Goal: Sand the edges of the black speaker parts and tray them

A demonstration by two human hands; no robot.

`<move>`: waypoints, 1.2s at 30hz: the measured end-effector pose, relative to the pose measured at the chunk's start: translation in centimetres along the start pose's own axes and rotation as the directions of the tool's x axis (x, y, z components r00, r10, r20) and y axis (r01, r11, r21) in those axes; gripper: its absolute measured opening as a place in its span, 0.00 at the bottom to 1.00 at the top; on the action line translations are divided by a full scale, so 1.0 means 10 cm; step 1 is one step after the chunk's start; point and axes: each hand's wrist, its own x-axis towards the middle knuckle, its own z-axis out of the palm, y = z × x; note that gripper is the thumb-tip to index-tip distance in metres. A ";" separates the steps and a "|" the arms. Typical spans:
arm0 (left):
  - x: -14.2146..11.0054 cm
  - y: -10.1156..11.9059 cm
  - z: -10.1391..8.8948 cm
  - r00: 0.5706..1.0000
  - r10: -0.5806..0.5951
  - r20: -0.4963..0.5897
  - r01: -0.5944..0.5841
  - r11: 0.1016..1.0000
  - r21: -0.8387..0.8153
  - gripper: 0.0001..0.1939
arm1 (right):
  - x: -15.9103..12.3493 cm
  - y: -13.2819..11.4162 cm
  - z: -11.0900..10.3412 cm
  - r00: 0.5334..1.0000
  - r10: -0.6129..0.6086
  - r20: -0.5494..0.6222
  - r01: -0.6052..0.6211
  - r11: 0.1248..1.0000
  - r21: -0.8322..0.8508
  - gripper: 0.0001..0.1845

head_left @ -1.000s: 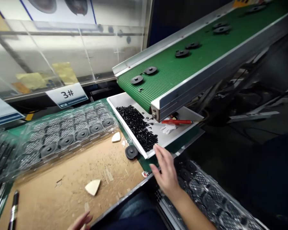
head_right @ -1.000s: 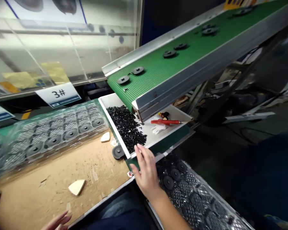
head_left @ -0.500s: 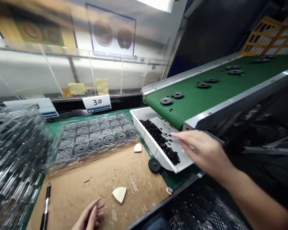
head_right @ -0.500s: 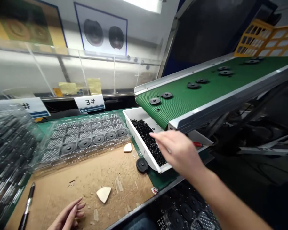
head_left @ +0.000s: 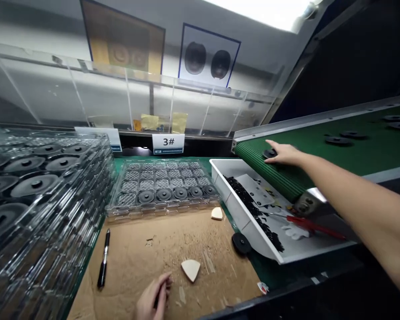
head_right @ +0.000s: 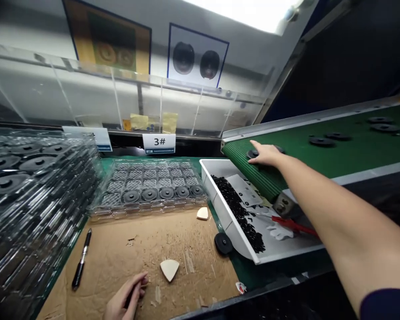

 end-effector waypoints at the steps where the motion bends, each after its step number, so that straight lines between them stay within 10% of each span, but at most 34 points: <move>1: 0.01 0.02 0.00 1.000 -0.013 0.004 0.013 1.000 -0.003 0.13 | 0.00 -0.03 -0.03 1.000 -0.005 0.001 0.005 1.000 0.007 0.16; 7: 0.03 0.20 0.03 0.974 -0.219 0.048 0.223 0.969 -0.105 0.13 | -0.58 -0.72 -0.10 0.943 -0.291 0.159 0.259 0.946 0.193 0.42; 12: -0.19 0.40 0.19 0.918 -0.342 0.201 0.394 0.847 -0.357 0.29 | -1.92 -1.67 0.31 0.647 -0.705 0.292 0.371 0.625 0.687 0.39; 18: -0.36 0.39 0.21 0.730 -0.397 0.557 0.683 0.459 -0.568 0.34 | -3.07 -2.16 1.06 0.793 -0.454 0.406 -0.162 0.486 0.859 0.33; 23: -0.25 0.43 -0.03 0.578 -0.492 0.651 0.805 0.211 -0.555 0.30 | -3.25 -2.19 1.25 0.823 -0.410 0.393 -0.100 0.577 0.811 0.40; 28: -0.12 0.65 -0.19 0.634 -0.575 0.517 0.702 0.148 -0.697 0.26 | -3.09 -2.12 1.39 0.894 -0.162 0.418 -0.102 0.835 0.541 0.23; 36: -0.01 0.74 -0.19 0.727 -0.611 0.314 0.548 0.239 -0.802 0.24 | -2.88 -2.22 1.71 0.903 -0.112 0.414 -0.173 0.789 0.589 0.16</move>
